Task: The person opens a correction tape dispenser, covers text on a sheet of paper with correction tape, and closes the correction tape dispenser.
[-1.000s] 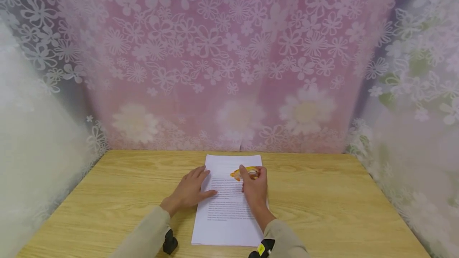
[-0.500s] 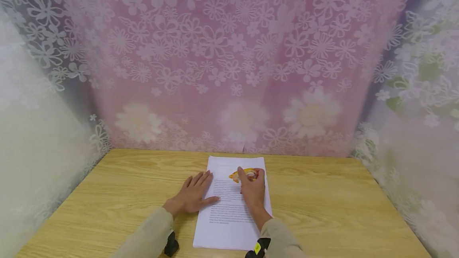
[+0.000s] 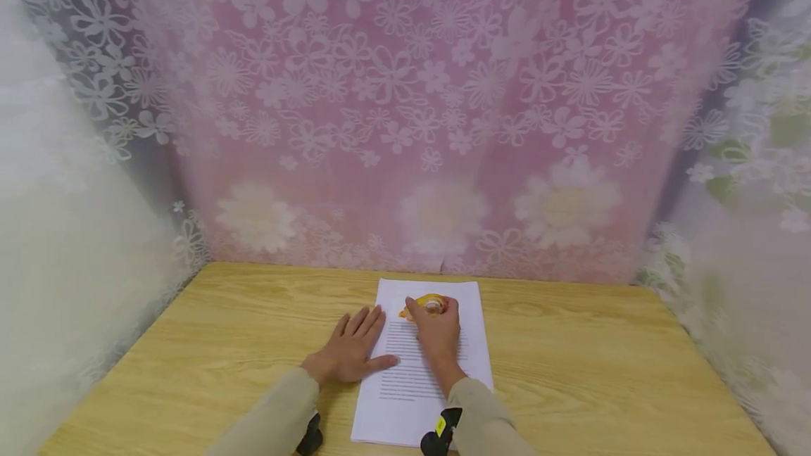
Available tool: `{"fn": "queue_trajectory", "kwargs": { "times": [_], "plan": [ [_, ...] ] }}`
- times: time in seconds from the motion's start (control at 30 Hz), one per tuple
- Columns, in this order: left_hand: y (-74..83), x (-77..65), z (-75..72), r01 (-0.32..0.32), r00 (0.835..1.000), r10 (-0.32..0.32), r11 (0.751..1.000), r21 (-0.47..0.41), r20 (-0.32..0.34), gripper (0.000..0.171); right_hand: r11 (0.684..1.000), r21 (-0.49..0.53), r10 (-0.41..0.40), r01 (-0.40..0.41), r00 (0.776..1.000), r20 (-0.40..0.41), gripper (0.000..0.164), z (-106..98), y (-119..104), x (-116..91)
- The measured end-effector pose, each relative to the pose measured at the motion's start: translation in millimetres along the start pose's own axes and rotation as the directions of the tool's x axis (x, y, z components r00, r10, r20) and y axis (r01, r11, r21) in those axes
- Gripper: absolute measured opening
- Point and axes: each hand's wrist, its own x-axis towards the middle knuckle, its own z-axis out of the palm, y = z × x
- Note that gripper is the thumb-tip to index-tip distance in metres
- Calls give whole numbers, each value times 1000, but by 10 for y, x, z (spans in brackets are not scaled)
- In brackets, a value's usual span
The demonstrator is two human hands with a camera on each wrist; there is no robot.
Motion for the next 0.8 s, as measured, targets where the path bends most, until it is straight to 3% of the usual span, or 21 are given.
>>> {"fn": "queue_trajectory", "kwargs": {
  "times": [0.17, 0.43, 0.67, 0.8],
  "plan": [
    [-5, 1, 27, -3, 1000, 3, 1000, 10, -15, 93, 998, -55, -23, 23, 1000, 7, 64, 98, 38, 46],
    [-19, 27, 40, 21, 1000, -21, 998, 66, -12, 94, 986, -153, -62, 66, 998, 33, 65, 182, 125, 94],
    [-48, 80, 2, 8, 999, -7, 999, 48, -34, 90, 978, -157, -125, 134, 990, 62, 68, 141, 144, 107],
    [-84, 121, -10, -5, 999, 9, 995, 97, -41, 90, 978, -146, -137, 146, 988, 68, 63, 133, 160, 91]
  ]
}}
